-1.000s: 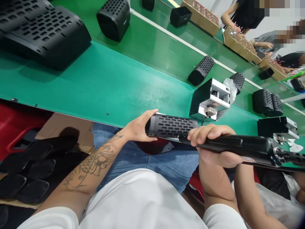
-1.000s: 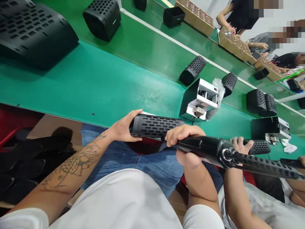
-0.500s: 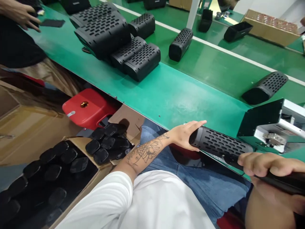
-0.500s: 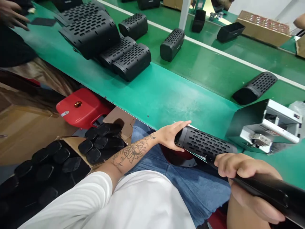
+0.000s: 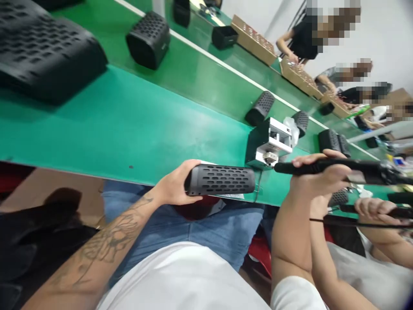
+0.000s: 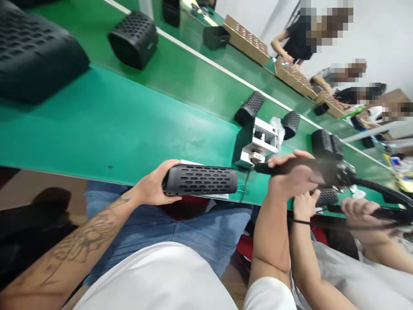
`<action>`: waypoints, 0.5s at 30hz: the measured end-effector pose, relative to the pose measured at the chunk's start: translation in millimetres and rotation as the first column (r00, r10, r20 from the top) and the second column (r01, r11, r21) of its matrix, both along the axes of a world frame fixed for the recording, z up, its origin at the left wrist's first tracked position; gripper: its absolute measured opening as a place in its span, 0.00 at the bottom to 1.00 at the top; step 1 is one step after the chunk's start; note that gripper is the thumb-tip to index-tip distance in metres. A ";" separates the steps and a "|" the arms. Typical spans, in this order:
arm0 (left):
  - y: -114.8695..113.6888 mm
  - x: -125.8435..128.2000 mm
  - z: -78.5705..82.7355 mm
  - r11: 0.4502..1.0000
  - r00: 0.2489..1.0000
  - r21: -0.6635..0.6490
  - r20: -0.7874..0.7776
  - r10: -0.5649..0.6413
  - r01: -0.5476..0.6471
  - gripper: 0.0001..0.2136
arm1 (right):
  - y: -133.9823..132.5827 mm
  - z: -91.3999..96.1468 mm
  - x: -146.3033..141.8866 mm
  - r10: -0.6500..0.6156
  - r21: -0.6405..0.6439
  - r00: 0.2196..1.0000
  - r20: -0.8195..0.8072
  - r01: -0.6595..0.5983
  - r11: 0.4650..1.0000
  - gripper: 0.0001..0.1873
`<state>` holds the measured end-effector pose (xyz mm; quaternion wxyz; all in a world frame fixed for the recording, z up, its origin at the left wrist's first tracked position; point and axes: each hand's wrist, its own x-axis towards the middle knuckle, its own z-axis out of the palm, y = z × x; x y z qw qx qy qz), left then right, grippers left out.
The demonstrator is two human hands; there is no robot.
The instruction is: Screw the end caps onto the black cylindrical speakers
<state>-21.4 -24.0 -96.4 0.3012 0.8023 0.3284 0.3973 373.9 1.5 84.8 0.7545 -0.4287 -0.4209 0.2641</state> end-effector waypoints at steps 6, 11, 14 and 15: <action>-2.4 -5.1 1.8 0.999 0.996 -0.033 -0.085 0.012 -0.015 0.53 | 49.8 -28.8 25.6 -0.268 0.321 0.932 0.244 0.183 0.929 0.26; -3.2 -6.3 -0.7 0.999 0.992 -0.030 -0.116 0.039 -0.043 0.53 | 54.5 -43.3 30.4 -0.181 0.195 0.947 0.264 0.131 0.972 0.24; -3.6 -6.4 -1.4 0.997 0.990 -0.051 -0.131 0.053 -0.060 0.53 | 51.8 -40.1 20.7 -0.254 0.158 0.945 0.208 0.224 0.962 0.30; -4.0 -6.2 -0.9 0.996 0.990 -0.055 -0.129 0.055 -0.063 0.53 | 49.6 -36.8 16.0 -0.283 0.154 0.942 0.182 0.257 0.954 0.32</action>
